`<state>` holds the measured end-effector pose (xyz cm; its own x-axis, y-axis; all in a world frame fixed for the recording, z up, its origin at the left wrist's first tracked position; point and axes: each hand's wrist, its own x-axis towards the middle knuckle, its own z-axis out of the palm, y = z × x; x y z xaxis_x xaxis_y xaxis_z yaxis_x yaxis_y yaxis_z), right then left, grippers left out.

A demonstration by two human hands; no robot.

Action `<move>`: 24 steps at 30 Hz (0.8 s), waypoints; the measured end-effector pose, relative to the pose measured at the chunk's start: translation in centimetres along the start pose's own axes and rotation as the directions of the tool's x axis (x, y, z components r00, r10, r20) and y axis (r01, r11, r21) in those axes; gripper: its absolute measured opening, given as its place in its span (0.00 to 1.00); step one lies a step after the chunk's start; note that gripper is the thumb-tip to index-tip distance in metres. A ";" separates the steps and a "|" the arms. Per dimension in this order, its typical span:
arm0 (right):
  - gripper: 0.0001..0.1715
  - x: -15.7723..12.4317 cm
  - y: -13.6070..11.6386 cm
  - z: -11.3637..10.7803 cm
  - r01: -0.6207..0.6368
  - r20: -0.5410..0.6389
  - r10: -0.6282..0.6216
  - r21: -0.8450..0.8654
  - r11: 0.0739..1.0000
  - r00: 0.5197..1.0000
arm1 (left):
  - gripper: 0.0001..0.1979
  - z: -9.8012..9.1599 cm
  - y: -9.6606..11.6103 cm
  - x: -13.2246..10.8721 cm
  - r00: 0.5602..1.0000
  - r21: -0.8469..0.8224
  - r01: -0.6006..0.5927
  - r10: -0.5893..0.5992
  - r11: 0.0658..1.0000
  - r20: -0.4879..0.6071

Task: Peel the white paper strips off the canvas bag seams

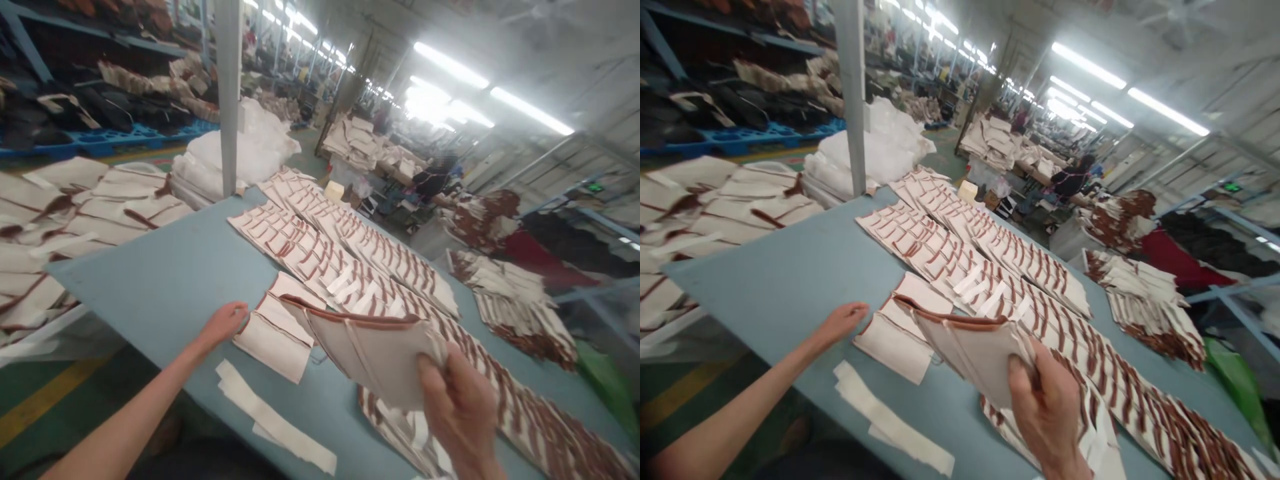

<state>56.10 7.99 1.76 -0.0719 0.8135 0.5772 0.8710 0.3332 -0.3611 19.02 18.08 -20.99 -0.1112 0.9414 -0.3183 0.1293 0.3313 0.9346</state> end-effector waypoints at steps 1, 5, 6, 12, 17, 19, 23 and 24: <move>0.14 0.2 -0.4 0.5 0.057 -0.004 -0.057 -0.009 0.998 0.998 | 0.13 -0.3 1.5 -0.4 0.999 0.031 -0.053 0.053 0.998 -0.006; 0.15 1.7 -2.1 1.3 0.185 -0.027 -0.185 -0.020 0.983 0.982 | 0.17 -1.1 7.5 -4.4 0.946 0.095 -0.322 0.323 0.942 0.001; 0.15 2.1 -2.7 1.2 0.208 -0.036 -0.208 -0.013 0.978 0.977 | 0.19 -1.1 8.7 -5.7 0.925 0.106 -0.378 0.380 0.920 -0.001; 0.15 3.1 -6.8 0.5 0.280 -0.064 -0.279 0.012 0.960 0.958 | 0.22 -1.4 13.0 -12.6 0.781 0.177 -0.614 0.624 0.769 0.001; 0.14 2.1 -10.9 0.5 0.309 -0.009 -0.311 0.140 0.941 0.951 | 0.19 -2.6 16.3 -16.5 0.558 0.228 -0.819 0.824 0.527 0.099; 0.13 1.4 -12.7 0.9 0.327 0.014 -0.335 0.182 0.927 0.942 | 0.13 -3.4 17.1 -18.2 0.518 0.182 -0.851 0.845 0.493 0.130; 0.13 -0.7 -16.0 2.8 0.328 0.082 -0.355 0.235 0.915 0.931 | 0.04 -6.0 16.6 -21.7 0.601 0.147 -0.798 0.787 0.584 0.140; 0.13 -1.3 -16.8 3.4 0.331 0.097 -0.363 0.246 0.911 0.927 | 0.03 -6.7 16.1 -22.5 0.671 0.159 -0.742 0.727 0.652 0.150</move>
<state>39.95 2.94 4.56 -0.4298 0.6794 0.5947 0.6504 0.6898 -0.3179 16.97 1.79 2.32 0.1667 0.8814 0.4420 0.3232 -0.4723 0.8200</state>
